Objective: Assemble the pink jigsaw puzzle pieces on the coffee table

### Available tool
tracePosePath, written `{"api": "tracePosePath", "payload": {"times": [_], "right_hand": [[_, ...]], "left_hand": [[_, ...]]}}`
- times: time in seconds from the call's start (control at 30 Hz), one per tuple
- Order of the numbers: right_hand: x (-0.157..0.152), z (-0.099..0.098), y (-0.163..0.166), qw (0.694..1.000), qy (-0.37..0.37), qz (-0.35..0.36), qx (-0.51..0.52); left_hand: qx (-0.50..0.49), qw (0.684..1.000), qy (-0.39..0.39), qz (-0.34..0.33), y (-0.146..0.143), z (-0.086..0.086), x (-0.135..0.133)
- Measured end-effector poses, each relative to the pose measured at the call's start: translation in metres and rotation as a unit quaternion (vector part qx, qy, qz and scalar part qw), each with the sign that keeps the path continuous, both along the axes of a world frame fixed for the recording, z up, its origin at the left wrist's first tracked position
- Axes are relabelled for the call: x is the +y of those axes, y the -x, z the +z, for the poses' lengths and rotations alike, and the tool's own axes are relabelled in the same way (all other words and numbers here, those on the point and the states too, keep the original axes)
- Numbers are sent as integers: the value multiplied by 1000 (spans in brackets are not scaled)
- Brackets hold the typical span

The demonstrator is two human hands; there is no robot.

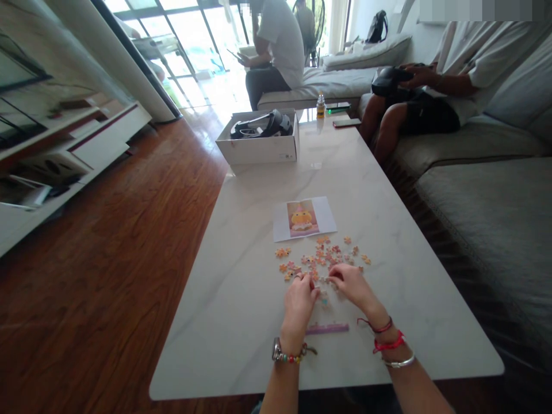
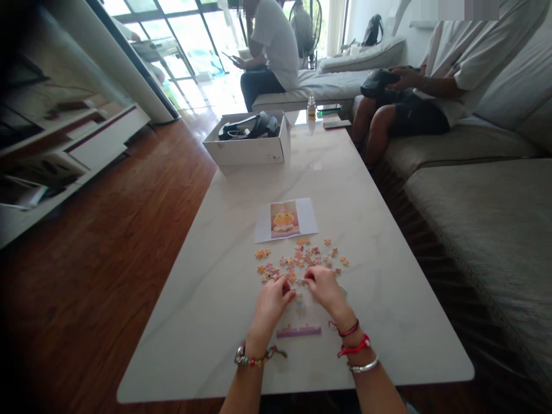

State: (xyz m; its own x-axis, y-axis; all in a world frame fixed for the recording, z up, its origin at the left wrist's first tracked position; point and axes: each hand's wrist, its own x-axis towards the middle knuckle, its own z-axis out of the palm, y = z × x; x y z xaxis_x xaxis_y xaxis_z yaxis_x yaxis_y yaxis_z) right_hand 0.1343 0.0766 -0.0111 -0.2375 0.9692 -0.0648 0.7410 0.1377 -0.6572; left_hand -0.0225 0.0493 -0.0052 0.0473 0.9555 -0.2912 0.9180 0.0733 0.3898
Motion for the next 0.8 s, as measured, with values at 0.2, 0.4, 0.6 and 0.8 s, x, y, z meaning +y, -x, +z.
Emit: {"api": "tracePosePath", "payload": {"times": [0.2,0.4,0.6,0.8], "right_hand": [[4,-3,-73,990,57,-125,18],[-1,-16,-96,989,88,-115,-12],[1,-23,-101,991,55,-97,-71],[2,-19,-96,993,22,-110,-32]], "left_hand": [[5,999,34,-10,5,4,2],[-31,994,-74,79,16,5,10],[-31,983,-117,139,30,5,17],[-41,981,-129,139,40,2,18]]}}
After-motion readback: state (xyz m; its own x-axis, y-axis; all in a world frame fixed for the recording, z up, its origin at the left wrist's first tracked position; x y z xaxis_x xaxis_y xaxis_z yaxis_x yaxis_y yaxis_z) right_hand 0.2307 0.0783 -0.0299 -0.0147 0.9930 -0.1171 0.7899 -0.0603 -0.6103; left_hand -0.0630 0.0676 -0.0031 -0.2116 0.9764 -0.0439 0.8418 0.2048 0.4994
